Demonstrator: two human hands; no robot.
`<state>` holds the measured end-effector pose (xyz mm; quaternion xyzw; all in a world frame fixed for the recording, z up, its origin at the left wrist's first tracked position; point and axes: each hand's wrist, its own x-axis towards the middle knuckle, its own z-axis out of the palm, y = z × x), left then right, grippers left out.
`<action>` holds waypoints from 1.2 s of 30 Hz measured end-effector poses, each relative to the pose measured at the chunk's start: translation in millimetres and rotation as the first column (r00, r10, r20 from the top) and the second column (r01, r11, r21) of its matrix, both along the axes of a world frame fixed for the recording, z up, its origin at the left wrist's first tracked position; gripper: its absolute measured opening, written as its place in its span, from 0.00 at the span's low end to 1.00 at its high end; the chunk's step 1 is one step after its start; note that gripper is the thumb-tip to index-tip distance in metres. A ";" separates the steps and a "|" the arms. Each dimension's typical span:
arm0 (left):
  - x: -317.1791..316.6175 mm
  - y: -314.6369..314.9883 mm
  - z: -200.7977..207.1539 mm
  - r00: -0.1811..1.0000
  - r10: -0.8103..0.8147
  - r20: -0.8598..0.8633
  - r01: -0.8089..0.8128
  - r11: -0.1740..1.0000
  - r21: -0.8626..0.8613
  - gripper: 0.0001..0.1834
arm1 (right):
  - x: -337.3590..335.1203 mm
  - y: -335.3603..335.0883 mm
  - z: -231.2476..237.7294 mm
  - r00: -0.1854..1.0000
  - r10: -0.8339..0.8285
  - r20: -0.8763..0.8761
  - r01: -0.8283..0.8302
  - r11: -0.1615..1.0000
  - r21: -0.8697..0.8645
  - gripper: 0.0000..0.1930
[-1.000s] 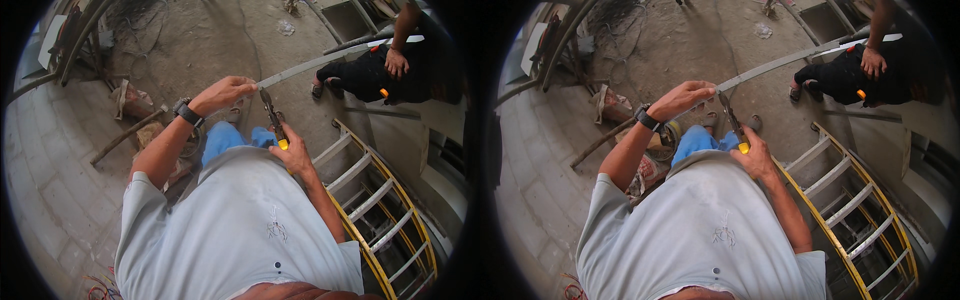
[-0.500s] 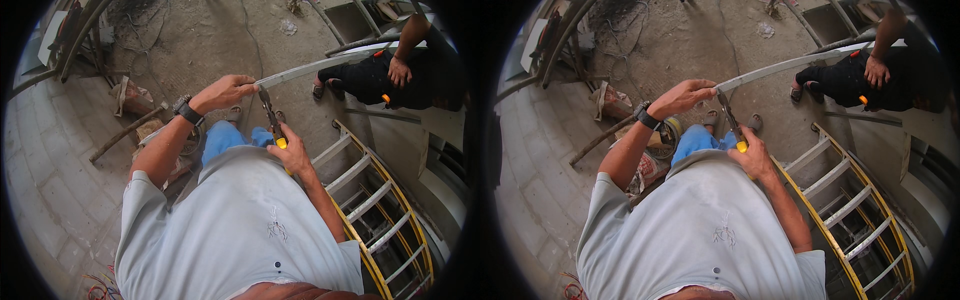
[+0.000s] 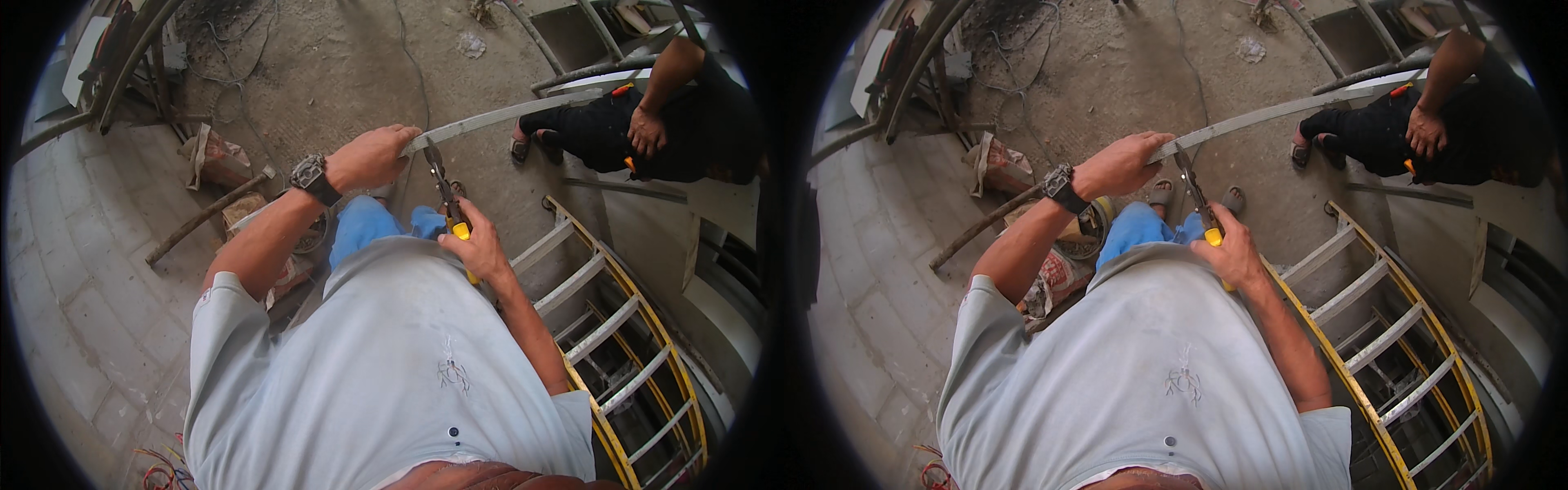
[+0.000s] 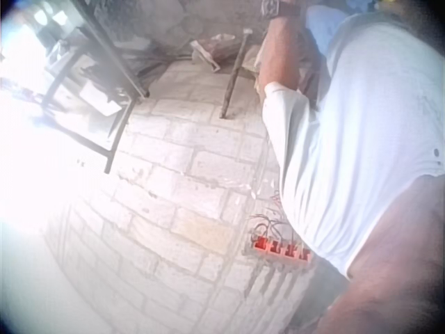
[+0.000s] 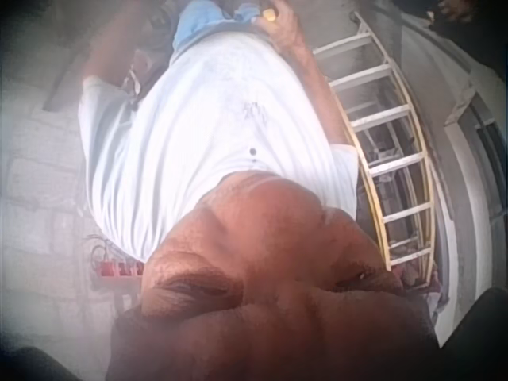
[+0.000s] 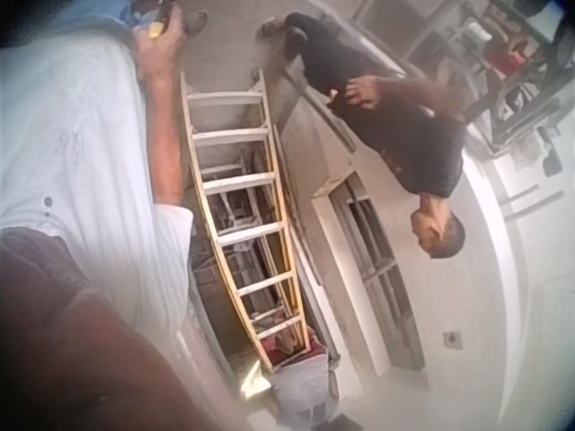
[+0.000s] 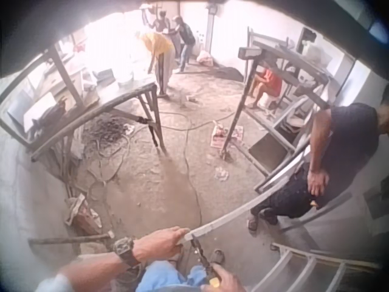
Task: The person uses yellow-handled tin snips to cut a long, flat metal strap into shorter segments. They repeatedly position the snips, cut through the strap, and separate the pieces while standing in a construction area.
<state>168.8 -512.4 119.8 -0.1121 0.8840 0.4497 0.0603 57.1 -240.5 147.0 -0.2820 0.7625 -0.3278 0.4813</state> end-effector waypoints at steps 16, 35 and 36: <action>1.9 37.8 -115.0 0.991 0.001 0.132 0.003 1.000 -0.028 0.27 | 31.6 13.6 -74.6 0.995 -0.103 -0.012 0.104 0.975 0.197 0.37; 8.6 52.5 -135.8 0.965 -0.068 0.253 0.101 0.988 -0.117 0.24 | 33.5 25.6 -97.6 0.998 -0.057 -0.003 0.055 0.938 0.344 0.34; 8.7 53.5 -134.2 0.966 -0.072 0.248 0.103 0.988 -0.113 0.23 | 35.1 28.3 -102.2 0.998 -0.065 -0.007 0.063 0.939 0.339 0.33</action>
